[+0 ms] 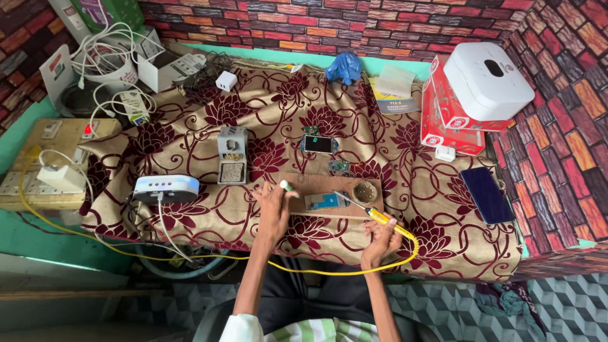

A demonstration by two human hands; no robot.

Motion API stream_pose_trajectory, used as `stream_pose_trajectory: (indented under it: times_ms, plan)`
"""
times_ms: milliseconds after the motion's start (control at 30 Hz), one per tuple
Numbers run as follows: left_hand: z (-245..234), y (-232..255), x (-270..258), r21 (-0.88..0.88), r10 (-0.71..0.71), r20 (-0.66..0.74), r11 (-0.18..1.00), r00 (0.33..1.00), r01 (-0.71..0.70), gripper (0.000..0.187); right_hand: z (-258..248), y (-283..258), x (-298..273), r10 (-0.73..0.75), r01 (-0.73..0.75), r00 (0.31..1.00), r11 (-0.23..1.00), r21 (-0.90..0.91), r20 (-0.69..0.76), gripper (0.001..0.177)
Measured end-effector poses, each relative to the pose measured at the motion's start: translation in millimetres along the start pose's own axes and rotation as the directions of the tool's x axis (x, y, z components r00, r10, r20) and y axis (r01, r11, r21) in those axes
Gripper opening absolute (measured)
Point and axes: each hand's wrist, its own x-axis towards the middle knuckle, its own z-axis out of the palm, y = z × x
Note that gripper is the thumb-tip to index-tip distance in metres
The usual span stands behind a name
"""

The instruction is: The person solders a small blue circuit board using a soldering iron and solder wire. They repeatedly apply solder to various points on the board while holding it steady with the other hand.

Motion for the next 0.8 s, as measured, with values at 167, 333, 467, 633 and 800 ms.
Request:
stream_pose_trajectory:
  times_ms: [167, 333, 467, 633, 800]
  plan:
    - [-1, 11, -1, -0.035, 0.040, -0.015, 0.999, 0.999, -0.041, 0.022, -6, 6, 3, 0.122, -0.104, 0.989, 0.974, 0.203, -0.080, 0.043]
    - [3, 8, 4, -0.035, 0.067, -0.011, 0.997, 0.998, -0.067, 0.020, -16, 12, 11, 0.095, -0.087, 0.995, 0.980, 0.177, -0.034, 0.047]
    - [9, -4, 7, 0.027, 0.076, 0.001, 0.997, 0.997, -0.076, 0.019, -13, 17, 18, 0.200, -0.198, 0.979, 0.978, 0.069, -0.028, 0.050]
    - [19, -4, -6, -0.048, 0.008, -0.198, 0.999, 0.980, -0.018, 0.022, 2, 19, 29, 0.171, -0.160, 0.982, 0.978, 0.135, -0.077, 0.047]
    - [20, -1, -26, -0.112, -0.051, -0.101, 0.993, 0.994, 0.040, 0.025, 2, 22, 34, 0.145, -0.131, 0.986, 0.978, 0.161, -0.078, 0.048]
